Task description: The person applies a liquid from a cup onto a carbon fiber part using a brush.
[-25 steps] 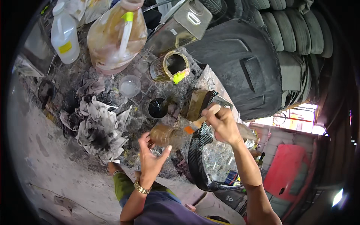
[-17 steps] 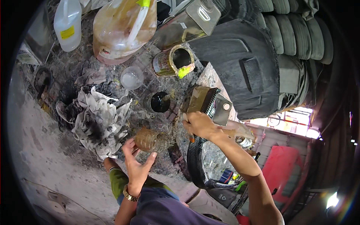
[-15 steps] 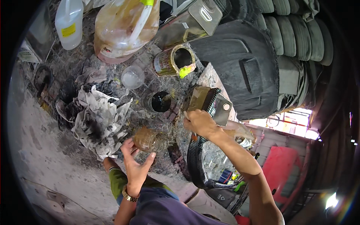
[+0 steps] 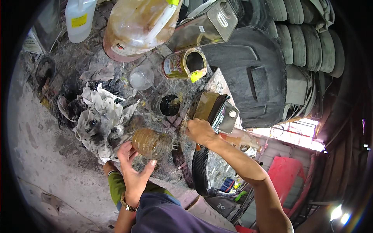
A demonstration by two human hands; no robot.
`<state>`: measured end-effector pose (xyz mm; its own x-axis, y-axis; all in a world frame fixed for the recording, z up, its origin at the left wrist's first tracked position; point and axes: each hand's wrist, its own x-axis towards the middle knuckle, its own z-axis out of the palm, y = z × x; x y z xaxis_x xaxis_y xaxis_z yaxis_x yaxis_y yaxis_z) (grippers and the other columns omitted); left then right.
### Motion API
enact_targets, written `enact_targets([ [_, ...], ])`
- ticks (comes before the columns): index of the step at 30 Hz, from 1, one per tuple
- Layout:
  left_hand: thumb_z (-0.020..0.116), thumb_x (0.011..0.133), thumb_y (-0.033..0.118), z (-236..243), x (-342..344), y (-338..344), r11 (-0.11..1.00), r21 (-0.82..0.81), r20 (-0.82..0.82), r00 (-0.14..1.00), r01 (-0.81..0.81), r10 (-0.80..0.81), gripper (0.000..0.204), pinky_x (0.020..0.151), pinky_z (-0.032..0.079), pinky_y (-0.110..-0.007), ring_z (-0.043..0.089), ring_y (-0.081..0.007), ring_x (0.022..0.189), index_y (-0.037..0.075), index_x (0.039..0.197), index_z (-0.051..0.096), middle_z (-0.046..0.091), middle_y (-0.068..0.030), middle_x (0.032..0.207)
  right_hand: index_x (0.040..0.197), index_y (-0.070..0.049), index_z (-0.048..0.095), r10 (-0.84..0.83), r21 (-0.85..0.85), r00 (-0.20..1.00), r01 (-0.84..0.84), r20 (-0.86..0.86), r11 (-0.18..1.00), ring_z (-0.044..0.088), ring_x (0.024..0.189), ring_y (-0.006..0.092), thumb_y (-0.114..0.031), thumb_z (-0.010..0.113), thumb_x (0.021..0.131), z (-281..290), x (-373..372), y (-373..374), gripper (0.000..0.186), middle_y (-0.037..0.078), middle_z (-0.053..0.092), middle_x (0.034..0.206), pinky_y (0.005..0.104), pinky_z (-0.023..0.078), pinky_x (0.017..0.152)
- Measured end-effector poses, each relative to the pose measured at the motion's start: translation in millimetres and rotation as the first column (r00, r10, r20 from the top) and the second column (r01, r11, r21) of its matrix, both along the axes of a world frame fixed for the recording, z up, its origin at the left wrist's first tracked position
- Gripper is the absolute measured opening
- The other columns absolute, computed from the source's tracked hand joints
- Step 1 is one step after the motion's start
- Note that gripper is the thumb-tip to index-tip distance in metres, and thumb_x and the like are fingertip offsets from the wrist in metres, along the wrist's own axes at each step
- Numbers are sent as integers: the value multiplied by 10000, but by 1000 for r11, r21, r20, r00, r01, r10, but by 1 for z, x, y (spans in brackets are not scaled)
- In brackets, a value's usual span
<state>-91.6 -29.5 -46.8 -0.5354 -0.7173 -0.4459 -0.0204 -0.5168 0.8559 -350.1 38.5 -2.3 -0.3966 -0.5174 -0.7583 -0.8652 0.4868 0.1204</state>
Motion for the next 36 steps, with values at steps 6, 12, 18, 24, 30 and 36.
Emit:
enact_targets([
  [6, 808, 703, 111, 5, -4, -3, 1000, 21, 8, 1000, 12, -12, 794, 1027, 382, -395, 495, -231, 1162, 28, 1333, 332, 465, -129, 1283, 911, 28, 690, 19, 51, 998, -16, -57, 999, 686, 925, 404, -145, 554, 854, 8, -23, -26, 227, 259, 684, 969, 452, 563, 812],
  [12, 809, 715, 139, 6, -9, -4, 1000, 16, -15, 1000, 26, -25, 803, 1023, 378, -393, 488, -237, 1168, 23, 1344, 323, 450, -135, 1297, 916, 15, 688, 19, -46, 988, -26, -151, 999, 687, 912, 393, -135, 539, 853, 21, -59, -35, 220, 250, 688, 946, 457, 557, 817],
  [18, 822, 715, 183, 1, -15, -1, 998, 32, -4, 998, 61, -61, 835, 1022, 382, -397, 485, -249, 1170, 15, 1356, 315, 451, -150, 1298, 930, 6, 682, 4, -128, 986, -26, -168, 992, 681, 916, 399, -163, 566, 853, 25, -98, -43, 219, 240, 687, 965, 457, 549, 833],
  [24, 816, 722, 175, 1, -21, 1, 995, 37, -35, 996, 87, -86, 829, 1022, 381, -398, 491, -240, 1157, 27, 1363, 311, 458, -138, 1284, 952, 6, 686, -54, -109, 976, 32, -212, 994, 666, 964, 399, -194, 590, 848, 42, -121, -55, 244, 242, 686, 974, 450, 532, 882],
  [30, 816, 712, 159, 1, -25, -1, 991, 49, -27, 992, 128, -127, 820, 1016, 376, -389, 489, -231, 1150, 45, 1355, 321, 460, -123, 1256, 961, 5, 689, -96, -129, 962, 64, -256, 990, 672, 943, 405, -200, 589, 849, 46, -142, -64, 254, 261, 677, 1014, 450, 535, 878],
  [36, 806, 725, 161, 4, -32, -5, 991, 45, -43, 991, 129, -127, 810, 1017, 377, -389, 486, -230, 1162, 44, 1360, 318, 475, -123, 1264, 972, 22, 678, -143, -203, 958, 92, -249, 975, 654, 991, 410, -227, 596, 852, 49, -168, -64, 288, 260, 673, 1028, 454, 515, 907],
])
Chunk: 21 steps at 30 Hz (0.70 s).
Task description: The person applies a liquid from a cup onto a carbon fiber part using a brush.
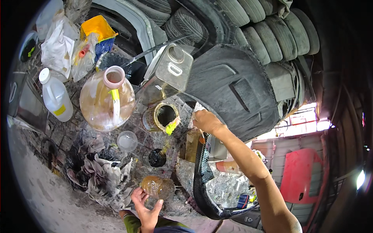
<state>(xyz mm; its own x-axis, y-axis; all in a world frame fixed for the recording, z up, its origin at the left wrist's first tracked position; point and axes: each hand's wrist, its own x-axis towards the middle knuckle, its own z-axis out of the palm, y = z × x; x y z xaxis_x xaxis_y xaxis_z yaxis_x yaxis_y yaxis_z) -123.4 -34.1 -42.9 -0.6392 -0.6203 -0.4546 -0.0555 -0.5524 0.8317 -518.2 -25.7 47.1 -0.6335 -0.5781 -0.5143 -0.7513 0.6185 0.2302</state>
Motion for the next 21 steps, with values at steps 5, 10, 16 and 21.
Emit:
enact_targets([
  [5, 823, 718, 164, -5, -2, 2, 1000, 3, 26, 999, 19, -19, 796, 1009, 394, -390, 501, -232, 1141, 33, 1336, 339, 483, -132, 1241, 982, 24, 671, -73, -79, 997, 75, 21, 994, 630, 1031, 414, -292, 630, 862, 10, -22, 7, 340, 280, 656, 1051, 461, 493, 928],
  [10, 819, 727, 125, -5, -3, 2, 999, 1, 54, 997, 49, -49, 762, 993, 407, -378, 512, -218, 1111, 25, 1318, 348, 493, -132, 1216, 878, 50, 661, -179, -329, 984, 169, 2, 929, 647, 906, 430, -229, 659, 852, 33, -36, 20, 281, 275, 667, 904, 452, 503, 830],
  [16, 788, 787, 97, 6, -22, -5, 994, -60, 21, 996, 89, -88, 741, 979, 453, -365, 552, -214, 1092, 35, 1367, 331, 550, -148, 1221, 847, -4, 684, -113, -686, 833, 516, 541, 513, 565, 604, 80, -162, 663, 925, 105, 64, 64, 177, 48, 646, 691, 259, 454, 548],
  [21, 808, 782, 148, 5, -32, 0, 987, -105, 74, 991, 122, -115, 755, 942, 479, -355, 564, -204, 1072, 35, 1358, 332, 557, -146, 1191, 1013, -77, 754, 97, -571, 738, 425, 668, 702, 697, 842, 193, -141, 739, 841, 83, 162, 93, 183, 77, 740, 987, 312, 559, 770],
])
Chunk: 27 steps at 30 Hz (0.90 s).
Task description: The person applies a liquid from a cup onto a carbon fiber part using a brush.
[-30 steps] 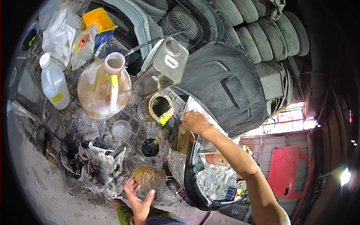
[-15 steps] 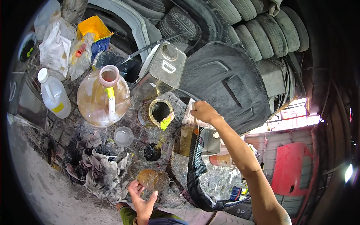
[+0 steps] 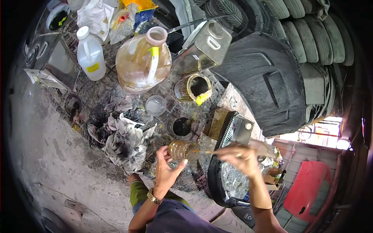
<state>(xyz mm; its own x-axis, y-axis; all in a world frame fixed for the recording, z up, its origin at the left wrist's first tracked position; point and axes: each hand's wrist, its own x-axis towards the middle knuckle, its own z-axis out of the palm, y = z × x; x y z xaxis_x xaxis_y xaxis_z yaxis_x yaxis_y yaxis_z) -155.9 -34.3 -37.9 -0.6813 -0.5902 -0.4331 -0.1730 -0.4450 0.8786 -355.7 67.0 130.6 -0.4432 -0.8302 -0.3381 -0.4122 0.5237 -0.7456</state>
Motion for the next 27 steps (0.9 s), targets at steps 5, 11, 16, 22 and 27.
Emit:
enact_targets([
  [5, 811, 772, 158, 13, -6, 13, 1000, -12, -50, 998, -28, 27, 751, 927, 482, -361, 569, -208, 1059, 42, 1348, 343, 562, -144, 1183, 1087, -120, 716, 424, 338, 868, -329, -260, 882, 672, 830, 289, -182, 686, 873, -35, 34, -13, 225, 77, 679, 919, 374, 564, 697],
  [11, 824, 728, 116, 8, 1, 17, 996, -84, -23, 999, -39, 37, 764, 918, 466, -350, 566, -210, 1058, 37, 1332, 363, 556, -134, 1191, 930, -13, 707, -82, 118, 997, 81, 7, 990, 648, 801, 124, -64, 665, 910, -36, -2, -11, 69, 76, 705, 920, 267, 509, 675],
  [16, 813, 715, 90, 0, 22, 9, 996, -62, 16, 998, -61, 62, 761, 932, 453, -365, 557, -215, 1069, 30, 1328, 365, 551, -129, 1178, 850, 31, 652, -48, 428, 975, 139, -217, 893, 641, 704, 261, -232, 602, 932, -41, -44, -46, 280, 163, 663, 747, 376, 490, 681],
  [22, 841, 686, 139, -8, 34, 9, 994, 10, 38, 993, -113, 112, 759, 961, 443, -390, 547, -252, 1103, 25, 1291, 396, 520, -146, 1224, 952, 37, 645, 455, 772, 823, -31, -341, 635, 645, 955, 410, -267, 581, 888, -108, -68, -50, 318, 269, 662, 992, 487, 503, 867],
  [27, 838, 678, 128, -13, 44, 7, 991, 30, 33, 991, -133, 132, 781, 960, 441, -392, 541, -246, 1108, 30, 1305, 383, 504, -139, 1236, 981, 33, 641, 488, 796, 793, -6, -365, 606, 648, 996, 403, -252, 581, 870, -113, -90, -73, 312, 273, 660, 1019, 487, 503, 903],
])
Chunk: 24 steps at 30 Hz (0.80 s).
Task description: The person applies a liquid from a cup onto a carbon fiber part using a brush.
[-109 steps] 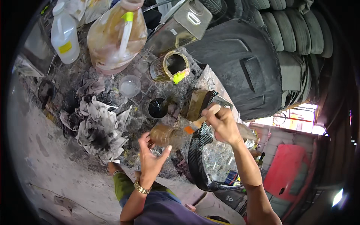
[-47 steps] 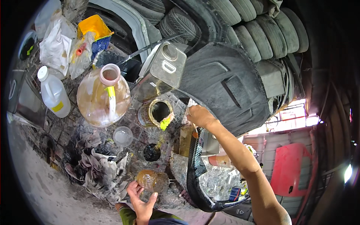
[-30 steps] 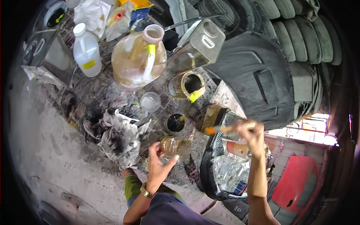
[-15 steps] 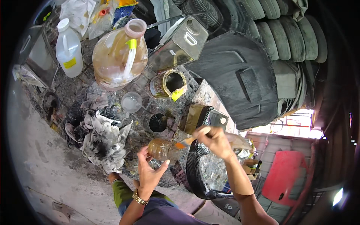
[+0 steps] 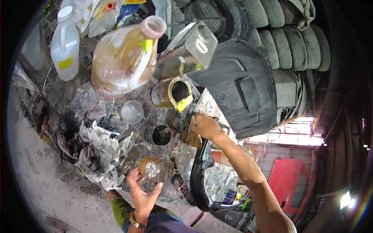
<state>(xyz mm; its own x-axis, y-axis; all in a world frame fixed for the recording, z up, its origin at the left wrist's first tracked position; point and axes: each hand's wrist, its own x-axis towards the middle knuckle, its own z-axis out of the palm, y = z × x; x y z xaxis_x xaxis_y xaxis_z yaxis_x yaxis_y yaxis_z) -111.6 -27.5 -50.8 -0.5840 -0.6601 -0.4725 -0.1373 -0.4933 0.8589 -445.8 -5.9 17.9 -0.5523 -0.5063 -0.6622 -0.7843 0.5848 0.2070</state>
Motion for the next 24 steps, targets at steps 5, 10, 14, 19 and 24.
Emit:
enact_targets([
  [5, 794, 690, 84, 0, -2, 1, 999, 34, -59, 998, 11, -9, 800, 984, 399, -371, 501, -216, 1123, 52, 1339, 328, 487, -108, 1243, 988, 24, 645, -32, -20, 998, 31, -54, 999, 643, 1007, 412, -246, 588, 848, 8, -26, -10, 309, 256, 669, 1027, 476, 502, 916],
  [10, 859, 688, 217, -4, -2, 2, 1000, 24, -56, 998, 17, -15, 837, 959, 438, -387, 517, -233, 1128, 29, 1337, 366, 477, -138, 1242, 1006, 22, 653, -14, -74, 989, 3, -148, 997, 644, 1020, 398, -273, 602, 840, 8, -57, -14, 342, 260, 669, 1027, 473, 500, 915],
  [14, 859, 679, 201, -6, 1, 0, 1000, 25, -62, 998, 0, 2, 842, 957, 429, -378, 509, -230, 1137, 30, 1340, 366, 474, -132, 1249, 1026, 34, 654, -65, -35, 992, 61, -110, 998, 618, 1074, 402, -288, 602, 842, 17, -74, -35, 375, 269, 643, 1115, 465, 486, 944],
  [19, 862, 667, 192, -8, -4, 2, 999, 46, -89, 996, -3, 7, 851, 958, 424, -378, 510, -231, 1137, 28, 1338, 366, 476, -129, 1249, 983, 35, 663, -100, -111, 987, 86, -123, 990, 639, 1027, 392, -291, 603, 838, 27, -107, -31, 362, 271, 658, 1041, 447, 498, 903],
  [24, 866, 658, 187, -18, 3, 0, 999, 23, -89, 996, -27, 29, 857, 943, 440, -386, 528, -238, 1119, 17, 1333, 367, 480, -138, 1247, 947, -34, 660, -41, -232, 980, 87, 196, 969, 659, 879, 398, -214, 582, 884, 71, -65, -47, 206, 223, 671, 930, 437, 523, 807],
])
